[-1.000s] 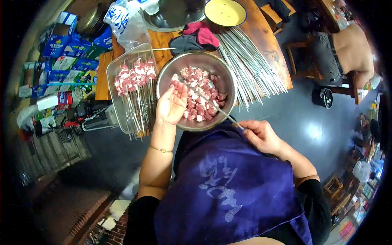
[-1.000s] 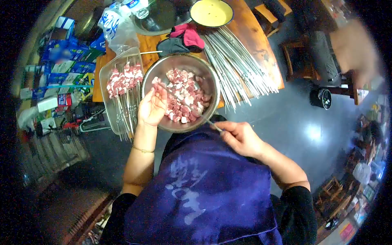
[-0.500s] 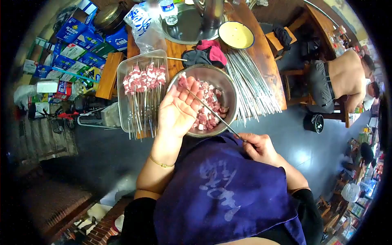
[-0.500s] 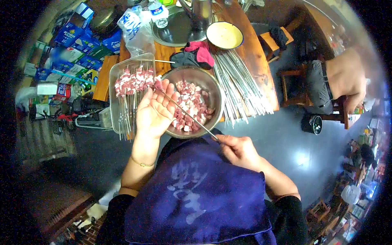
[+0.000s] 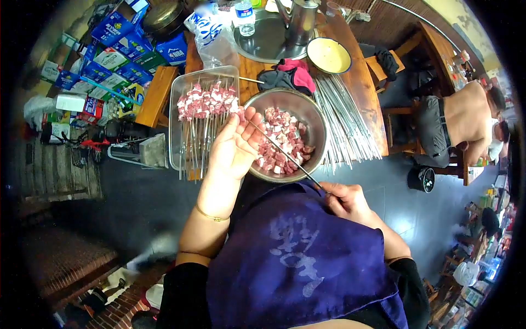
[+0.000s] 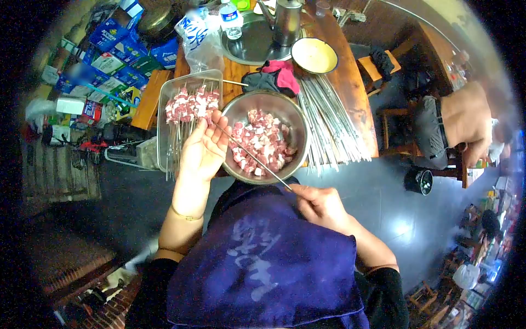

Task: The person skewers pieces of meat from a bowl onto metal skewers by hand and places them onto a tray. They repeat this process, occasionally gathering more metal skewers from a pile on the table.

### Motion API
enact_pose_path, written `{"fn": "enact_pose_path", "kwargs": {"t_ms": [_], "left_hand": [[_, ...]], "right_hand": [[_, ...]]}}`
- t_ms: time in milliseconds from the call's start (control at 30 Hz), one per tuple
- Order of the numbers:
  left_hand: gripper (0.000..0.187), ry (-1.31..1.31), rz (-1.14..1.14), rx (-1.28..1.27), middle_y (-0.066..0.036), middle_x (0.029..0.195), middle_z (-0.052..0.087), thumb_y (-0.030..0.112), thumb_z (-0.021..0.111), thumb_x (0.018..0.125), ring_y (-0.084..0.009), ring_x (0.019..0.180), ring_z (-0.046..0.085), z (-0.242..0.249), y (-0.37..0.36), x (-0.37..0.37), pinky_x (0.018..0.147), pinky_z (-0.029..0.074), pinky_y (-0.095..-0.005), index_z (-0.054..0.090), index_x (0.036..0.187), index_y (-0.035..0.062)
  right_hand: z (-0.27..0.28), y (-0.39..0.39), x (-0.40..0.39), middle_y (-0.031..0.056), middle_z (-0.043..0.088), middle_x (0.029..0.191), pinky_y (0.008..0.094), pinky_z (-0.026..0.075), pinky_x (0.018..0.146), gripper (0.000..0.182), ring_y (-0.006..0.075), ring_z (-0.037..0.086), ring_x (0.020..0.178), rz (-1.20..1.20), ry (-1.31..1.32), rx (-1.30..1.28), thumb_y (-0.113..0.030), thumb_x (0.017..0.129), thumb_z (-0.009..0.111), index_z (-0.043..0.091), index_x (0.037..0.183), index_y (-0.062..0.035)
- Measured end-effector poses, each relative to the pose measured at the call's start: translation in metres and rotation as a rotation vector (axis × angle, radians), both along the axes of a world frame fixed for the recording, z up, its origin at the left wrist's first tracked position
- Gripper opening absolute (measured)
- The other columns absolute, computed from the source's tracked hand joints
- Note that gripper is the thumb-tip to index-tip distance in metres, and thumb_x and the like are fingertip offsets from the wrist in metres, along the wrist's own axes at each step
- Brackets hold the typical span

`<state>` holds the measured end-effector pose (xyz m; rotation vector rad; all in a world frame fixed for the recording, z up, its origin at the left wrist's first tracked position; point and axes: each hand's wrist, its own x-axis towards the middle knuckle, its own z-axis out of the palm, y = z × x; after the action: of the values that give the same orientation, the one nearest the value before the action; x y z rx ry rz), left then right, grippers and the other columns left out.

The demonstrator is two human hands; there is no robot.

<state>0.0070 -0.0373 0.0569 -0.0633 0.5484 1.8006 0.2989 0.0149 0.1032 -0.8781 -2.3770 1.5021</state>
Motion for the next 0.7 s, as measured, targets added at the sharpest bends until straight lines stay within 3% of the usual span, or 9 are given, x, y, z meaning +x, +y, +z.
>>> {"fn": "enact_pose_path", "kwargs": {"t_ms": [333, 700], "left_hand": [[0.019, 0.26, 0.028, -0.048, -0.012, 0.101, 0.066, 0.017, 0.047, 0.099, -0.0228, 0.092, 0.066, 0.001, 0.006, 0.008, 0.081, 0.056, -0.0376, 0.058, 0.11, 0.0048], [0.018, 0.304, -0.069, -0.073, -0.011, 0.091, 0.067, 0.017, 0.053, 0.097, -0.0213, 0.081, 0.067, -0.001, 0.0, 0.025, 0.068, 0.056, -0.0337, 0.06, 0.109, 0.0048]], "right_hand": [[-0.01, -0.008, 0.008, 0.0184, 0.065, 0.08, 0.0317, 0.053, 0.066, 0.034, 0.026, 0.067, 0.067, -0.048, 0.022, -0.022, 0.004, 0.082, 0.053, 0.063, 0.113, -0.0011], [-0.008, -0.006, 0.009, 0.0173, 0.068, 0.086, 0.0285, 0.052, 0.069, 0.03, 0.0193, 0.067, 0.072, -0.043, 0.043, -0.145, 0.004, 0.085, 0.051, 0.063, 0.113, 0.0011]]}}
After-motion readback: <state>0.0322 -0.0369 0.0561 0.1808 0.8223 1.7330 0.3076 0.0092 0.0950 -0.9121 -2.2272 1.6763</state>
